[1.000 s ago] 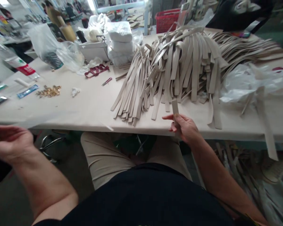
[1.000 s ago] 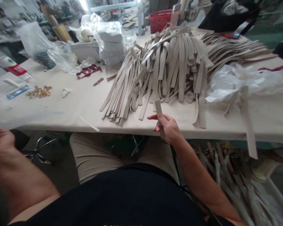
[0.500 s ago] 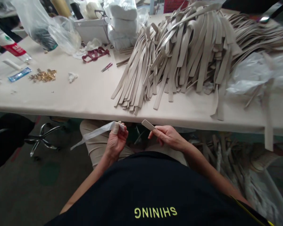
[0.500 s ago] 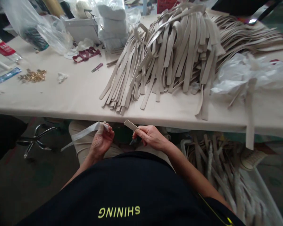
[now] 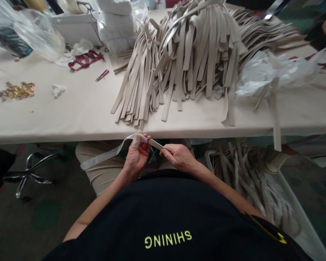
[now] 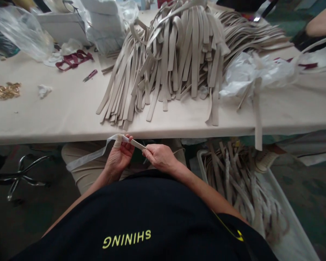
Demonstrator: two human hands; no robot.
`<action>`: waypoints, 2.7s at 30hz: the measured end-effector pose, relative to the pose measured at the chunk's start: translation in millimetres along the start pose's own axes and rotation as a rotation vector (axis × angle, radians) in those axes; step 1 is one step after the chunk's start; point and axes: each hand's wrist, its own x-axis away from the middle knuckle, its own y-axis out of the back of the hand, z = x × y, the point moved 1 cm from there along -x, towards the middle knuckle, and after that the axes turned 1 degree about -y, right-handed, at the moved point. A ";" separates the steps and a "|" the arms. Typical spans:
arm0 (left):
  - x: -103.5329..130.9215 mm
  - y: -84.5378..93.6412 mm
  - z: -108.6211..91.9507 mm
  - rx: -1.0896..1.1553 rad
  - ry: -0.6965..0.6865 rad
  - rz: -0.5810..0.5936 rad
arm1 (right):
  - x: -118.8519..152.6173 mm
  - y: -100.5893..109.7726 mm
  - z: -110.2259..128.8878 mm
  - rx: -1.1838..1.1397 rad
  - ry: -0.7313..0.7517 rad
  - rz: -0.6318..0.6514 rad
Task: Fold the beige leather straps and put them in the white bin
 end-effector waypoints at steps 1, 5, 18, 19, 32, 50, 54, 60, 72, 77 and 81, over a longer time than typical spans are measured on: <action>0.5 1.0 1.0 -0.004 0.001 0.002 | -2.8 -1.2 0.9 0.042 -0.011 0.009; 2.0 6.7 6.3 -0.034 0.003 0.004 | -14.9 -8.5 5.6 0.163 -0.035 0.052; -4.4 34.8 15.4 -0.161 -0.008 0.094 | 4.5 27.9 11.2 -0.279 0.021 0.040; -3.9 32.4 20.4 -0.159 0.066 0.117 | 7.6 30.6 9.9 -0.309 0.004 0.033; 7.9 -29.2 86.1 -0.141 0.564 0.374 | 76.8 82.4 -11.9 -0.295 -0.254 -0.228; -11.8 7.2 57.1 -0.090 0.520 0.142 | 34.3 59.8 -16.6 -0.051 -0.168 -0.121; -14.4 6.5 46.9 -0.058 0.432 0.094 | 29.5 61.7 -23.4 -0.194 -0.157 -0.148; -16.7 13.2 51.4 -0.123 0.385 0.070 | 33.8 64.1 -14.2 -0.057 -0.175 -0.149; -19.3 17.7 48.6 -0.118 0.373 0.081 | 20.6 56.7 -12.2 -0.139 -0.120 -0.071; -16.2 12.3 58.7 -0.157 0.444 0.185 | 5.8 39.2 -10.6 0.007 -0.160 -0.049; -22.3 18.3 52.0 -0.141 0.422 0.122 | 7.3 39.7 -16.8 -0.061 -0.144 -0.055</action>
